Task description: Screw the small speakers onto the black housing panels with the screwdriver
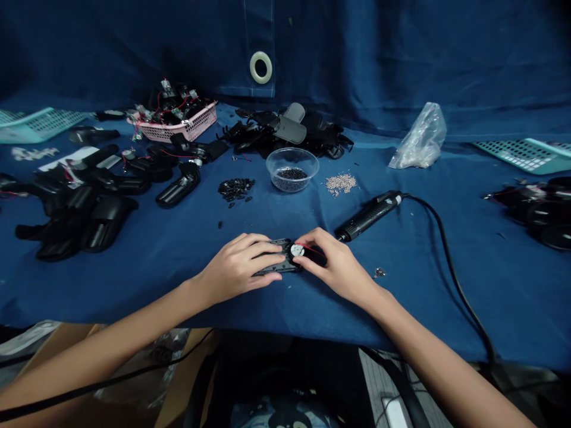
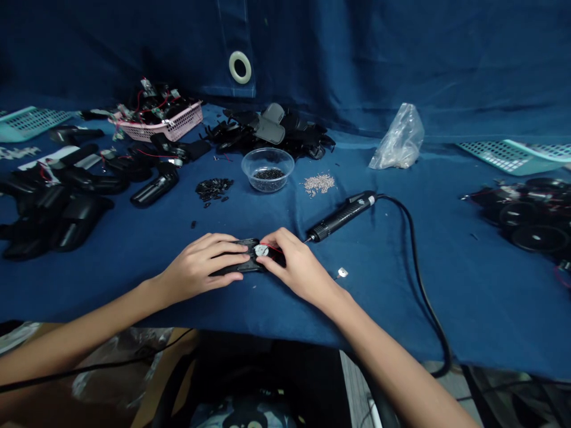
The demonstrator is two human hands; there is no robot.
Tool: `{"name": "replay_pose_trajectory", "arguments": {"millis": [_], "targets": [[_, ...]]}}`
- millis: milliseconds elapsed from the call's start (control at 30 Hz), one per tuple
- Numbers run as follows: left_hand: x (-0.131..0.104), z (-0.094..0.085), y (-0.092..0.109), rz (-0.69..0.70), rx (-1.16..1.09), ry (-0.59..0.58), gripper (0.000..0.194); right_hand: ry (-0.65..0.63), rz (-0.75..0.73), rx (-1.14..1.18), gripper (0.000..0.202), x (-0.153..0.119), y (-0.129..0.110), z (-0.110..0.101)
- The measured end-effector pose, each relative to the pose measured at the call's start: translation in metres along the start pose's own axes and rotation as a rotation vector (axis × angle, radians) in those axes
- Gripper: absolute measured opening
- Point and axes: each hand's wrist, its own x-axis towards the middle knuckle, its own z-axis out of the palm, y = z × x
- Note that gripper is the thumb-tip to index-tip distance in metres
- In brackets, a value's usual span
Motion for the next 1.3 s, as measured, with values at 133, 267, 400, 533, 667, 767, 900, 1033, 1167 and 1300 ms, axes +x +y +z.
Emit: {"name": "replay_pose_trajectory", "arguments": {"millis": [133,267,400,533,667,767,900,1033,1167,1300], "targets": [[0.0,0.0,0.002,0.009,0.016,-0.002,0.029,0.004,0.007,-0.001,0.02,0.0,0.0,0.0],[-0.001,0.001,0.002,0.011,0.013,-0.006,0.029,-0.062,-0.051,-0.029,0.047,0.0,0.0,-0.003],[-0.002,0.001,0.0,0.012,-0.015,-0.011,0.028,-0.188,-0.075,-0.069,0.064,0.004,0.003,-0.005],[-0.002,0.0,-0.001,0.021,-0.014,-0.022,0.03,-0.22,-0.063,-0.065,0.063,0.011,0.007,-0.007],[-0.001,-0.001,-0.002,0.01,-0.015,-0.046,0.031,-0.246,-0.047,-0.061,0.066,0.011,0.01,-0.009],[-0.002,-0.001,-0.001,0.003,-0.013,-0.067,0.031,-0.25,-0.091,-0.119,0.067,0.01,0.014,-0.009],[0.002,-0.008,0.002,-0.021,-0.026,-0.128,0.031,-0.268,-0.108,-0.166,0.066,0.01,0.016,-0.005],[0.023,-0.02,0.008,-0.134,-0.083,-0.204,0.029,-0.268,-0.126,-0.122,0.071,0.009,0.01,-0.007],[0.053,-0.021,0.007,-0.096,-0.206,-0.321,0.034,0.165,0.06,-0.207,0.066,0.008,0.004,-0.038],[0.067,-0.016,-0.001,-0.004,-0.227,-0.511,0.03,0.484,0.631,-0.603,0.087,0.01,0.016,-0.077]]}}
